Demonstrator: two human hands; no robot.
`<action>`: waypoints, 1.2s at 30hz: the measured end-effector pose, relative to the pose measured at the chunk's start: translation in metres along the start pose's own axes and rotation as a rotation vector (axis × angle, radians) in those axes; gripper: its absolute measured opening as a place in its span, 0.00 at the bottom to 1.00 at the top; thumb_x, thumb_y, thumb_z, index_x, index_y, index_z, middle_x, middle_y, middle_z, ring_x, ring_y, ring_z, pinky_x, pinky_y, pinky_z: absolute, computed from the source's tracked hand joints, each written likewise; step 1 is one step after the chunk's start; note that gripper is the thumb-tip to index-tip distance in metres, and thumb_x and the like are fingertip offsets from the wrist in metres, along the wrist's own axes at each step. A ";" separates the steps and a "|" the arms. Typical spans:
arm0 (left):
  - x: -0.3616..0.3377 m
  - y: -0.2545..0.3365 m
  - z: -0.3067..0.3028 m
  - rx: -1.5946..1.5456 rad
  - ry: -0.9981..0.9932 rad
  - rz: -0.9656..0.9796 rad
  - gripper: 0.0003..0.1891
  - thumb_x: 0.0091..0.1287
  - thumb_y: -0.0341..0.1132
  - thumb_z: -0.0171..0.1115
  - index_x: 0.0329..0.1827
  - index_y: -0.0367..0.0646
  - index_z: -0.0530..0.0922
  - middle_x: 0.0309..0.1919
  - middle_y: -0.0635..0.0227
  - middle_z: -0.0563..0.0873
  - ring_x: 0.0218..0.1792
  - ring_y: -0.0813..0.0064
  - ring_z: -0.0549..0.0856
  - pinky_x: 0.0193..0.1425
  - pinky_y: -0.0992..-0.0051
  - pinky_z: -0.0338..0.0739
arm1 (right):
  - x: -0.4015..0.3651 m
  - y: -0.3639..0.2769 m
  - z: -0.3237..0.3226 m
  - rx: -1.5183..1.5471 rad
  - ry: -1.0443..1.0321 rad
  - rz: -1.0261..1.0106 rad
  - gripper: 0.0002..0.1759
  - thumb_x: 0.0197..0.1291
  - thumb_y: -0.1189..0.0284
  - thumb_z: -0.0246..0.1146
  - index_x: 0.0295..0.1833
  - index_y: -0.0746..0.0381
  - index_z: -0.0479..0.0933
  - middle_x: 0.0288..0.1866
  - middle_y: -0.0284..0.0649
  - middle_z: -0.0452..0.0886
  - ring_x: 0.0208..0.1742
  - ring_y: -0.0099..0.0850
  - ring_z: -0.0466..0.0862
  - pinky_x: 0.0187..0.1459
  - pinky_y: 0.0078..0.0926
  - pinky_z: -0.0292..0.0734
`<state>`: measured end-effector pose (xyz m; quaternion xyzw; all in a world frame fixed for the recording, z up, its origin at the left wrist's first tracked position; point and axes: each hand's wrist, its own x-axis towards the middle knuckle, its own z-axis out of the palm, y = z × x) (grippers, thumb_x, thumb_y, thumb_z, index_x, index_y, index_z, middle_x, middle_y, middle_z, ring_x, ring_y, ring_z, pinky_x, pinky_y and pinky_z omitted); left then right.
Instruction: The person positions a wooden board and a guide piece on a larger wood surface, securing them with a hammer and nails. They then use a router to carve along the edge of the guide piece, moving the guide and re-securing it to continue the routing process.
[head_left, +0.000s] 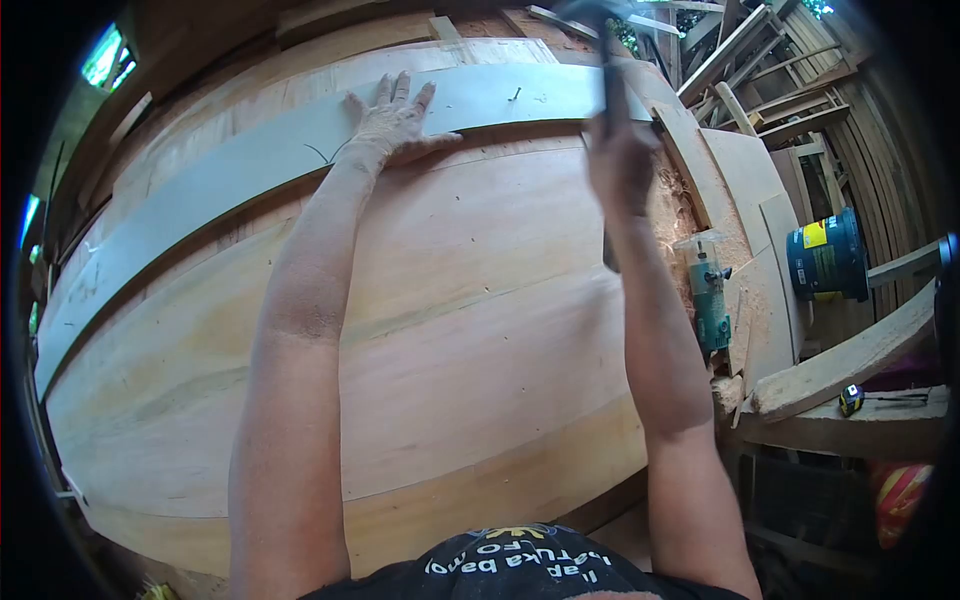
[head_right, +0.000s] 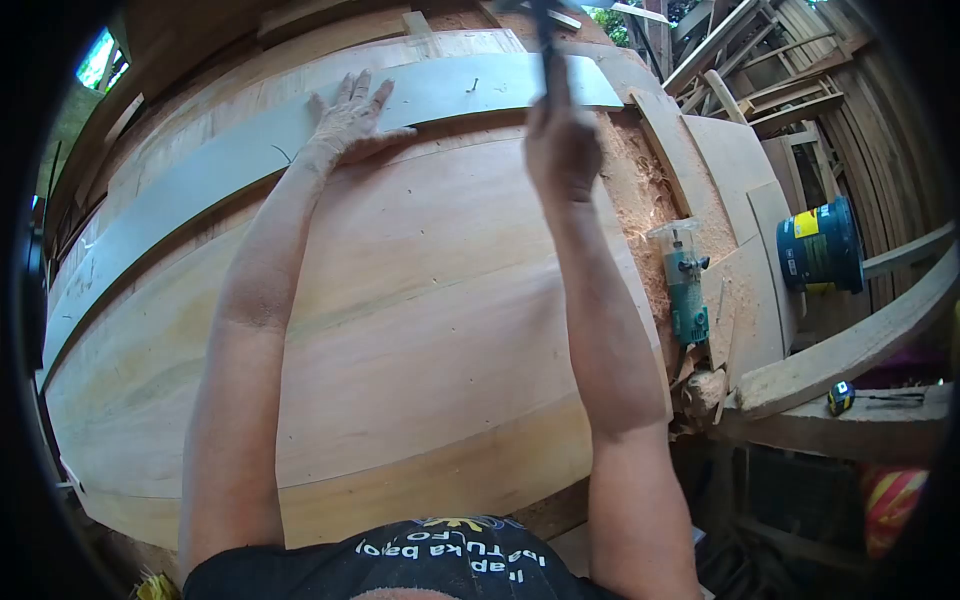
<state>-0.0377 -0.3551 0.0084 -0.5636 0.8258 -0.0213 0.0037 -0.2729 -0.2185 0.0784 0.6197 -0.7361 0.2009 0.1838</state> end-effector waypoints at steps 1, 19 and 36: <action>0.000 0.001 0.003 -0.007 -0.010 -0.002 0.61 0.47 0.89 0.44 0.82 0.64 0.49 0.83 0.61 0.45 0.82 0.56 0.43 0.74 0.27 0.35 | -0.005 0.004 0.013 -0.203 -0.176 -0.012 0.33 0.68 0.67 0.60 0.78 0.47 0.61 0.44 0.49 0.87 0.42 0.40 0.89 0.44 0.43 0.85; -0.073 0.253 -0.009 -0.488 0.149 0.479 0.31 0.72 0.64 0.46 0.74 0.61 0.68 0.76 0.53 0.63 0.77 0.51 0.59 0.68 0.22 0.47 | -0.308 0.074 -0.124 1.355 -0.354 0.722 0.18 0.68 0.72 0.62 0.59 0.67 0.68 0.26 0.32 0.76 0.18 0.22 0.76 0.20 0.20 0.73; -0.345 0.094 -0.013 -0.648 0.251 0.192 0.22 0.59 0.18 0.53 0.59 0.38 0.74 0.54 0.46 0.79 0.52 0.46 0.81 0.57 0.55 0.77 | -0.319 0.088 -0.107 1.388 -0.297 0.557 0.15 0.69 0.69 0.61 0.56 0.63 0.69 0.24 0.32 0.75 0.18 0.20 0.75 0.19 0.19 0.73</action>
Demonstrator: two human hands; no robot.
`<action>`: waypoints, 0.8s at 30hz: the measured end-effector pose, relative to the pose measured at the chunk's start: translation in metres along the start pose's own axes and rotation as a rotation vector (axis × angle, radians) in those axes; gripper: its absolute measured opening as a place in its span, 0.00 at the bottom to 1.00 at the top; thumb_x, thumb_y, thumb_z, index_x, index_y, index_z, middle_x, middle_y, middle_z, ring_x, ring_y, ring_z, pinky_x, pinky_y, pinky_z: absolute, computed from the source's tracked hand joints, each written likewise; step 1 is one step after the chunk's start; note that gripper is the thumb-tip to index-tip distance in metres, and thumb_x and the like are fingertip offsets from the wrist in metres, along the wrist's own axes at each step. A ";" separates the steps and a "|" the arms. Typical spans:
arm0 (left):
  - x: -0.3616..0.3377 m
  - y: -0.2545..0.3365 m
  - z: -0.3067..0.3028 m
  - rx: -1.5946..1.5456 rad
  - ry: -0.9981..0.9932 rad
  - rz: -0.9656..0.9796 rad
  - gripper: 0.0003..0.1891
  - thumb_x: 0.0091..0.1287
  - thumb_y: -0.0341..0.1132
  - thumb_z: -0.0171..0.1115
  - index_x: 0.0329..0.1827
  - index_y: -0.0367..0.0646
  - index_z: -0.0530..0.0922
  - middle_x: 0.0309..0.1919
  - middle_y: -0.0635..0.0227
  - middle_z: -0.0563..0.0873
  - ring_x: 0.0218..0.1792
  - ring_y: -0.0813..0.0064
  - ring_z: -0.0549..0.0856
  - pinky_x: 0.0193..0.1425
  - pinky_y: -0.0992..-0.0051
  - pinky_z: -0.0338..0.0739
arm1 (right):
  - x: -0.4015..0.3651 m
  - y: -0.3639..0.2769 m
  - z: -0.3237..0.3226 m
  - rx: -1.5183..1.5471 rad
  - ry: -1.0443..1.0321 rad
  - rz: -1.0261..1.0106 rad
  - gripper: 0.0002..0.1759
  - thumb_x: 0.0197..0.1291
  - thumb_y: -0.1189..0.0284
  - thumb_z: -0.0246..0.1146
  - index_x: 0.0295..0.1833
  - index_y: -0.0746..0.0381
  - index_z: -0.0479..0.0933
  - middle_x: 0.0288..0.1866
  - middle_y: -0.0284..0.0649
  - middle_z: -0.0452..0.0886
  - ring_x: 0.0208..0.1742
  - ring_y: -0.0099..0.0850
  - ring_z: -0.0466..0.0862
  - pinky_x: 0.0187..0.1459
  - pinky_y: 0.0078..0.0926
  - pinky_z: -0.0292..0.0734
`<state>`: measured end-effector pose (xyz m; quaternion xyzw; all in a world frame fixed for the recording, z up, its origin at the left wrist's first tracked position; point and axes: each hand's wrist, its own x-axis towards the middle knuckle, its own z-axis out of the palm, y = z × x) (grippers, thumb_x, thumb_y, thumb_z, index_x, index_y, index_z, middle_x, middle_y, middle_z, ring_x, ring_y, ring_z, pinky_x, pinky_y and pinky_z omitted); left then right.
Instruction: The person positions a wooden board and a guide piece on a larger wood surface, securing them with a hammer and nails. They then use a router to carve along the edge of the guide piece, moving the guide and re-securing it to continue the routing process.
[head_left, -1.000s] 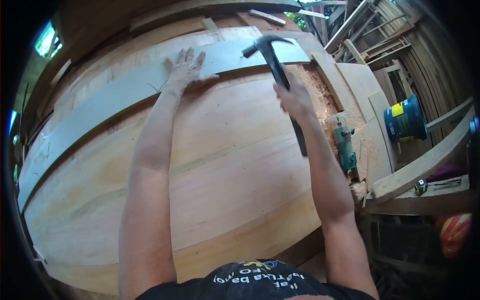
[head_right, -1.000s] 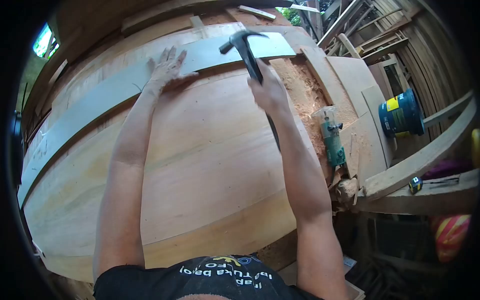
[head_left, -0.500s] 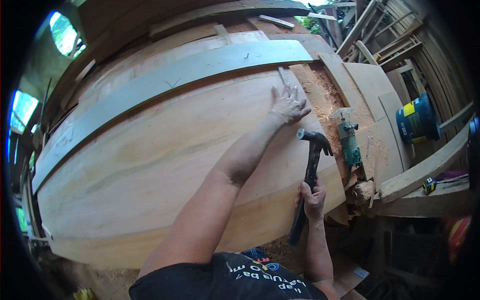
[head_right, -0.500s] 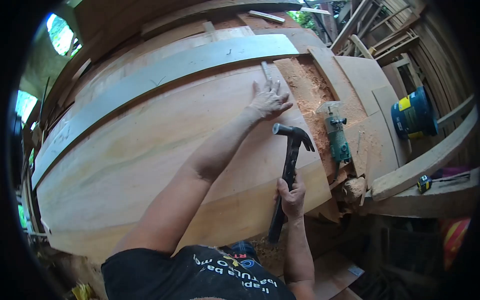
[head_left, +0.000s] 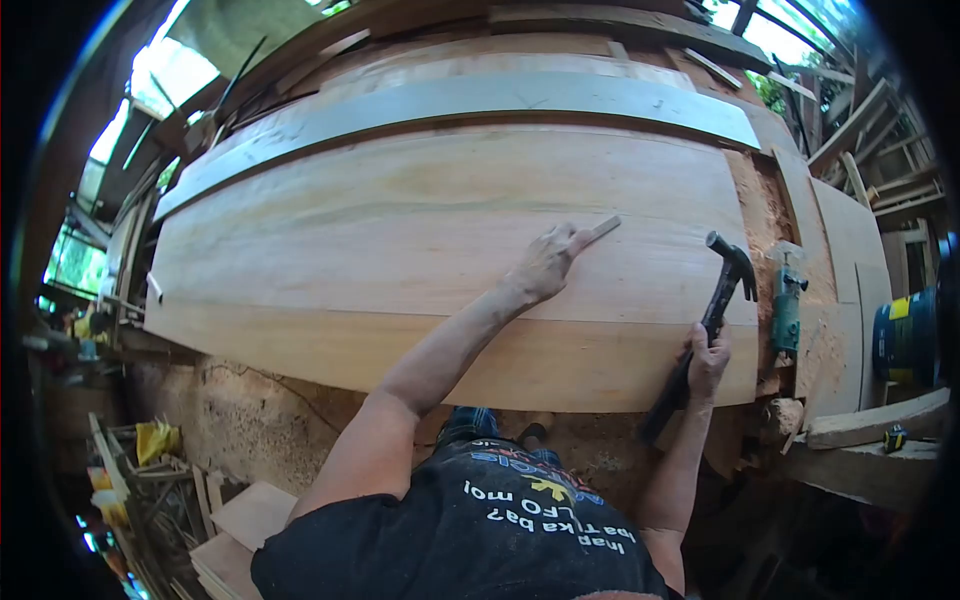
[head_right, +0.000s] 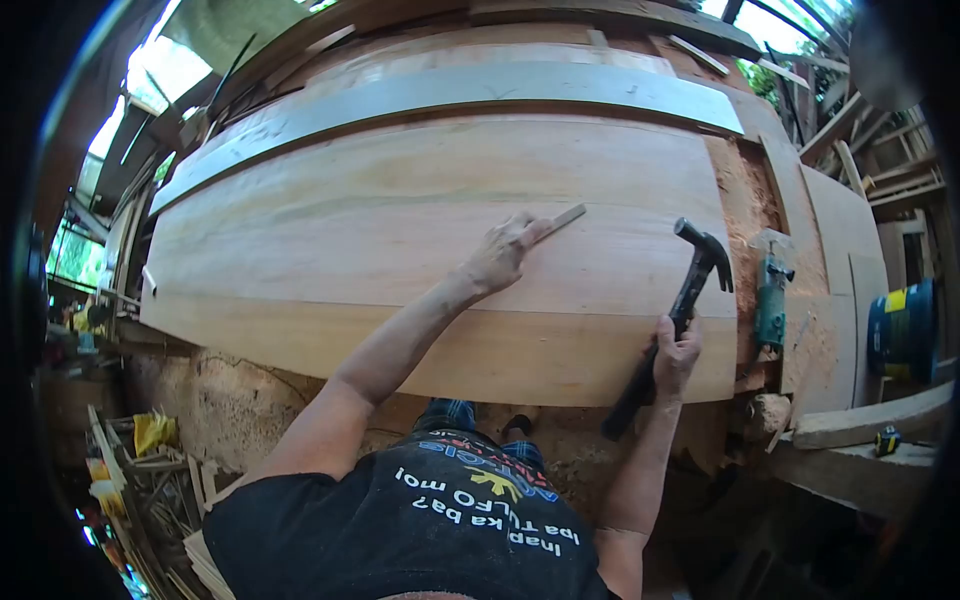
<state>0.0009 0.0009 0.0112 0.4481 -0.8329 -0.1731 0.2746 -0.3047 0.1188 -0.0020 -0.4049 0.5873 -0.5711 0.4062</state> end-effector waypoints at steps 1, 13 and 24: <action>-0.023 -0.006 -0.016 -0.035 -0.036 -0.063 0.22 0.59 0.19 0.53 0.59 0.38 0.74 0.52 0.46 0.79 0.51 0.46 0.81 0.55 0.55 0.76 | 0.000 -0.001 0.000 -0.033 -0.008 0.003 0.16 0.69 0.69 0.61 0.57 0.63 0.69 0.24 0.32 0.75 0.18 0.20 0.75 0.19 0.19 0.73; -0.353 -0.163 -0.255 -0.006 0.429 -0.800 0.08 0.70 0.29 0.59 0.49 0.37 0.76 0.35 0.57 0.79 0.37 0.67 0.78 0.45 0.68 0.75 | -0.096 -0.030 0.251 0.060 -0.229 0.253 0.23 0.64 0.71 0.64 0.61 0.68 0.68 0.28 0.33 0.76 0.21 0.22 0.78 0.22 0.20 0.74; -0.488 -0.308 -0.319 0.819 0.432 -0.802 0.08 0.74 0.34 0.56 0.46 0.37 0.75 0.37 0.51 0.81 0.39 0.48 0.81 0.41 0.57 0.74 | -0.095 -0.029 0.287 -0.227 -0.321 0.202 0.29 0.59 0.72 0.67 0.65 0.68 0.72 0.27 0.32 0.77 0.22 0.20 0.77 0.23 0.20 0.74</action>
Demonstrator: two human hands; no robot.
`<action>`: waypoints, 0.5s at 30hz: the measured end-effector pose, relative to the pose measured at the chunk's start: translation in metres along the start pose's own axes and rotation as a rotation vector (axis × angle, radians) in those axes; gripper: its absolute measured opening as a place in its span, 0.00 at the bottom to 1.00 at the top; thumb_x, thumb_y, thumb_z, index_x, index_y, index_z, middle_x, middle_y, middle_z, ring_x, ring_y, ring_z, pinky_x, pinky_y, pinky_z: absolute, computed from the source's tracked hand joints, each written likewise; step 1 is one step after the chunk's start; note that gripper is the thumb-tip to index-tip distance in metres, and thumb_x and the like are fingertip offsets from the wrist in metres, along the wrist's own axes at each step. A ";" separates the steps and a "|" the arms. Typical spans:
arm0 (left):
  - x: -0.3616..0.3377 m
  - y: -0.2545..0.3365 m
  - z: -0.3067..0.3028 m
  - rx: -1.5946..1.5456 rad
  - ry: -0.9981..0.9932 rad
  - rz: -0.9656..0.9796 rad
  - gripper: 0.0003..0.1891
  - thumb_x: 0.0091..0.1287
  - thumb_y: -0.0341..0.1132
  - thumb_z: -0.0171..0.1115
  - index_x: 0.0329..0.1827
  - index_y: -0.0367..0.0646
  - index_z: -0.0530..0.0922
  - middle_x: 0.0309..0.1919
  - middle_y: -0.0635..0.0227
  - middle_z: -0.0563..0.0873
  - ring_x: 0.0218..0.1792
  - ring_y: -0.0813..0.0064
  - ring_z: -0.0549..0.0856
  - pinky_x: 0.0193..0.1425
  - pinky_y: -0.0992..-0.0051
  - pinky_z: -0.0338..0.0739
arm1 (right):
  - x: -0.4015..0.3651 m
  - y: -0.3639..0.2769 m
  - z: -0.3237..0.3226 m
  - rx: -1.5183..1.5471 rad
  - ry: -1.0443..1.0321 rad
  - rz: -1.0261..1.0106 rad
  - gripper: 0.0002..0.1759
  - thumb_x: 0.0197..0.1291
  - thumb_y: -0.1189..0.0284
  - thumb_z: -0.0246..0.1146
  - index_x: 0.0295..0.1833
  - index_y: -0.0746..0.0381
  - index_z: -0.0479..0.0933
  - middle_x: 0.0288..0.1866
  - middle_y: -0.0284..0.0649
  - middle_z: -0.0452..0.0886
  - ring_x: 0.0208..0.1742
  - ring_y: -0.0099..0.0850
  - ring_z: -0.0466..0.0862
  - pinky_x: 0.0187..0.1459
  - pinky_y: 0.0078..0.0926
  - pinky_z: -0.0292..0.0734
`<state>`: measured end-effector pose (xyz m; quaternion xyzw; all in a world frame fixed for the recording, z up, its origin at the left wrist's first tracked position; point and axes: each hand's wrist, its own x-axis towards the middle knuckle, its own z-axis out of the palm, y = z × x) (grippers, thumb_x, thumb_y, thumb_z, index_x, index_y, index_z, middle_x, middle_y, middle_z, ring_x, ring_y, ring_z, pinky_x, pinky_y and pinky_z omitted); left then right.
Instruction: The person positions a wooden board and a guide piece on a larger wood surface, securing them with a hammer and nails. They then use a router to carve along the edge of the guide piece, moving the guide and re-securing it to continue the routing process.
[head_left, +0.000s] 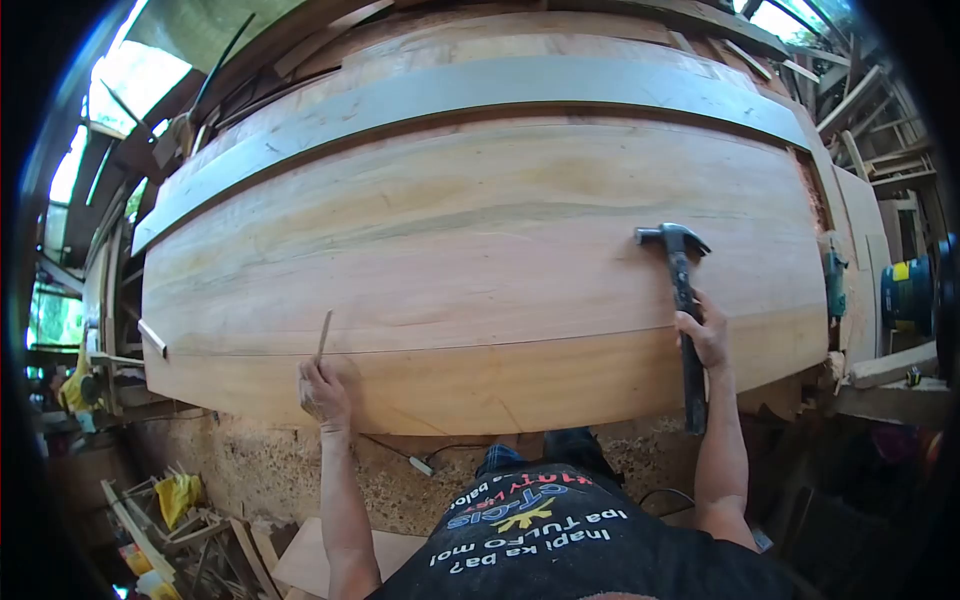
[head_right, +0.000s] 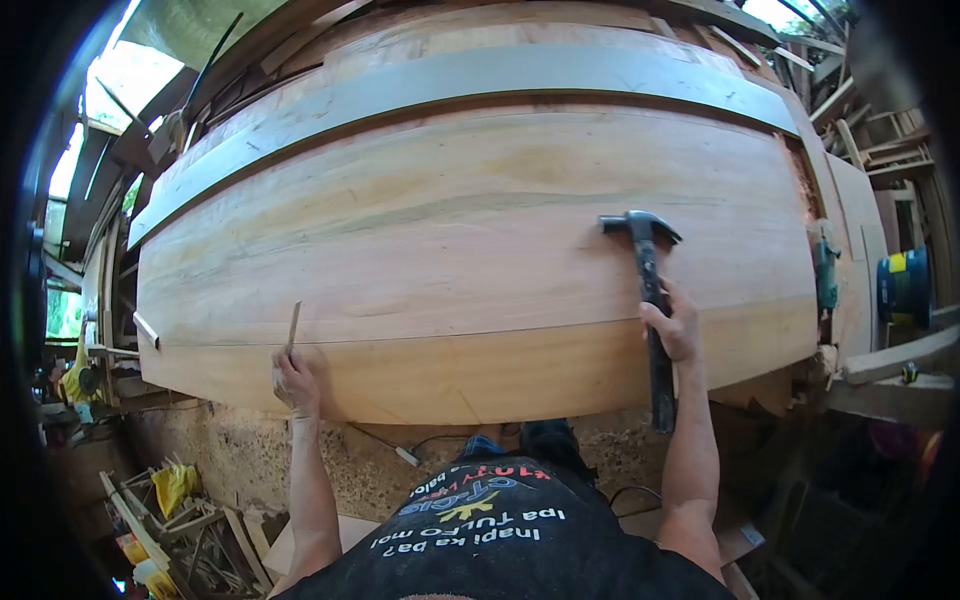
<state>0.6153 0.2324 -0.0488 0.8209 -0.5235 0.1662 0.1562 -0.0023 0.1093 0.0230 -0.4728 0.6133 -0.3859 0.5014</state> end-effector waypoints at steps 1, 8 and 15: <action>0.003 0.005 -0.007 -0.070 -0.016 -0.010 0.08 0.74 0.34 0.56 0.45 0.38 0.74 0.36 0.51 0.79 0.38 0.48 0.80 0.40 0.56 0.73 | -0.001 0.001 0.001 -0.004 0.006 0.010 0.29 0.59 0.72 0.67 0.65 0.68 0.72 0.27 0.32 0.77 0.22 0.20 0.77 0.23 0.20 0.75; 0.005 0.013 -0.011 -0.148 -0.008 -0.043 0.07 0.74 0.33 0.54 0.42 0.38 0.72 0.33 0.52 0.76 0.35 0.48 0.78 0.36 0.53 0.69 | 0.000 0.003 0.000 -0.009 0.027 0.031 0.27 0.60 0.73 0.65 0.65 0.68 0.72 0.27 0.33 0.77 0.19 0.21 0.77 0.21 0.20 0.74; 0.001 0.011 -0.005 -0.067 0.048 -0.030 0.06 0.72 0.30 0.57 0.46 0.39 0.74 0.37 0.52 0.81 0.39 0.46 0.81 0.42 0.54 0.74 | 0.002 0.004 0.000 0.025 0.005 0.070 0.27 0.61 0.73 0.64 0.66 0.67 0.69 0.26 0.33 0.76 0.18 0.21 0.77 0.19 0.19 0.73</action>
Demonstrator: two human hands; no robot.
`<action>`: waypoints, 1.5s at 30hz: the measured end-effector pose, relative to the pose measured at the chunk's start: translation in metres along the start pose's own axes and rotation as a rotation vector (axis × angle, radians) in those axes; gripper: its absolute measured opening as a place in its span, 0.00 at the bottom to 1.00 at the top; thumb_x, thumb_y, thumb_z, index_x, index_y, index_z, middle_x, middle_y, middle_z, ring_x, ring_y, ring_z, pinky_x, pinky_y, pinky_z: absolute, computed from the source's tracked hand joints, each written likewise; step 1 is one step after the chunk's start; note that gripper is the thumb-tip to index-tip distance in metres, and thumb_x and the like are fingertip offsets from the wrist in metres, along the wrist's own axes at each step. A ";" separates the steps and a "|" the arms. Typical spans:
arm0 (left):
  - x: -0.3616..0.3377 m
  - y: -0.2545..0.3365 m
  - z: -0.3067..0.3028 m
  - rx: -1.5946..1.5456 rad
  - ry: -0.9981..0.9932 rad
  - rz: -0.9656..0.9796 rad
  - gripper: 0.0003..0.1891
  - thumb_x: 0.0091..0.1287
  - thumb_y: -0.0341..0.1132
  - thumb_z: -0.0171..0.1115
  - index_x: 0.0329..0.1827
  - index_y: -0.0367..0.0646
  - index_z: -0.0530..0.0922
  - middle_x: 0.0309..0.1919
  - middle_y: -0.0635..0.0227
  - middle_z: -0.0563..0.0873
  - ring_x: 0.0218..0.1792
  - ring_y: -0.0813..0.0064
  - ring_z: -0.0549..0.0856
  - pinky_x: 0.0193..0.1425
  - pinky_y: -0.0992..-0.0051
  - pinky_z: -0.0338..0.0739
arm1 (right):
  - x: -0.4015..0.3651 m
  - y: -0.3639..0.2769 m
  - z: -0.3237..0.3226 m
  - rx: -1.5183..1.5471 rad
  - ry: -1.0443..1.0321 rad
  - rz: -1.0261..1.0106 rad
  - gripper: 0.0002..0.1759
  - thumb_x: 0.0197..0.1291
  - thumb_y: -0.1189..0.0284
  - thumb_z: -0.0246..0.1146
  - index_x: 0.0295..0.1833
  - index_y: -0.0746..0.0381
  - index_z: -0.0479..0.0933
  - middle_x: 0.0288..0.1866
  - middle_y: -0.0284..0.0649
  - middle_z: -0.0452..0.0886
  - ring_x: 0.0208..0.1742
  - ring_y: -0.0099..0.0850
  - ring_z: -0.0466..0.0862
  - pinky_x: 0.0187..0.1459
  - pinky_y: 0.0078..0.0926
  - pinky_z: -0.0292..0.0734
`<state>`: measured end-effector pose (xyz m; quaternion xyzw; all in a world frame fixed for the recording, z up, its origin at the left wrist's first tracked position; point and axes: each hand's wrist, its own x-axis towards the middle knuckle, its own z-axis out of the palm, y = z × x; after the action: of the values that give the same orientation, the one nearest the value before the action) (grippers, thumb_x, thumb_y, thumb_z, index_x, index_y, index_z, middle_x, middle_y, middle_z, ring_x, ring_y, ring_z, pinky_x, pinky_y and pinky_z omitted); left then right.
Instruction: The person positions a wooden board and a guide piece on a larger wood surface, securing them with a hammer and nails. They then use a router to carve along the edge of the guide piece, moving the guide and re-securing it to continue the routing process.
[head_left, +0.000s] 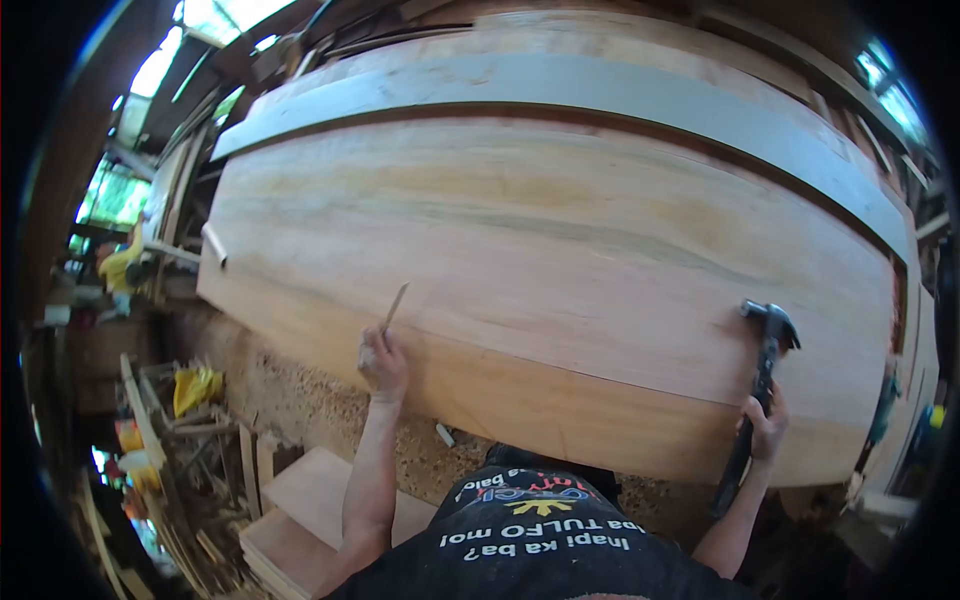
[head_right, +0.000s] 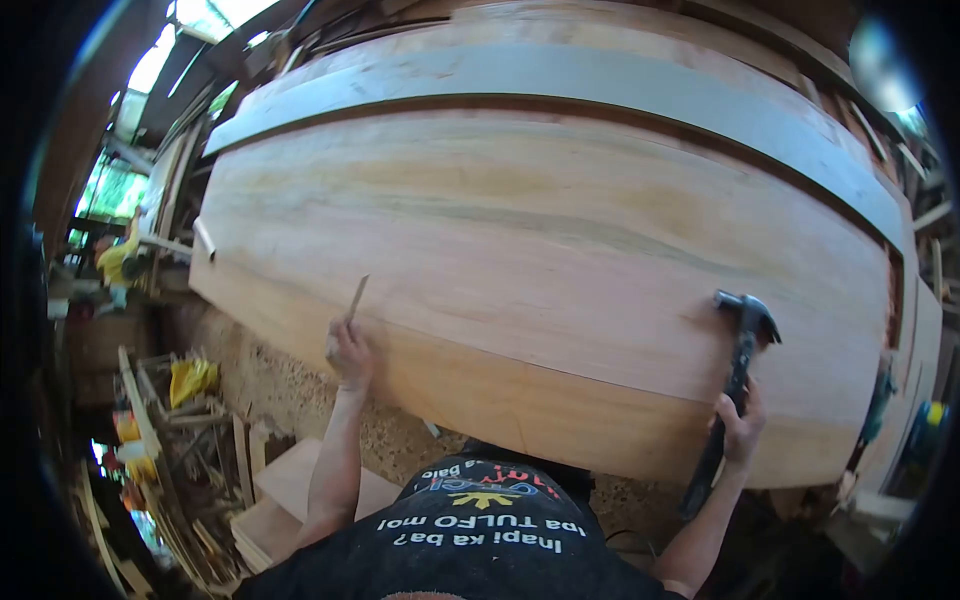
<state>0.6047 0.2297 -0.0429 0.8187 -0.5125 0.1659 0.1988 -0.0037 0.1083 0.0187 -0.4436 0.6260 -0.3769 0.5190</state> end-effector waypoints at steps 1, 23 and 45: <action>0.002 0.001 0.000 0.001 -0.004 0.006 0.06 0.72 0.30 0.57 0.47 0.39 0.75 0.37 0.52 0.81 0.40 0.46 0.81 0.43 0.54 0.75 | 0.001 0.004 0.002 0.000 0.012 0.010 0.27 0.62 0.73 0.64 0.66 0.66 0.69 0.26 0.32 0.76 0.18 0.21 0.77 0.19 0.19 0.73; -0.297 -0.326 -0.079 -0.378 0.003 -1.444 0.16 0.76 0.43 0.52 0.51 0.39 0.79 0.25 0.57 0.82 0.25 0.63 0.83 0.31 0.63 0.76 | -0.040 -0.068 0.457 -0.048 -0.605 -0.055 0.10 0.58 0.72 0.63 0.44 0.60 0.71 0.23 0.31 0.73 0.16 0.21 0.75 0.17 0.19 0.71; -0.394 -0.501 -0.069 -0.321 -0.467 -1.527 0.18 0.69 0.44 0.55 0.42 0.34 0.82 0.36 0.44 0.87 0.43 0.45 0.87 0.48 0.52 0.80 | 0.016 -0.067 0.759 -0.005 -0.249 -0.176 0.12 0.59 0.69 0.66 0.38 0.57 0.68 0.21 0.30 0.72 0.14 0.21 0.73 0.14 0.20 0.72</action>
<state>0.8884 0.7669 -0.2486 0.9174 0.1414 -0.2659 0.2601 0.7531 0.0628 -0.0588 -0.5415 0.5163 -0.3613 0.5565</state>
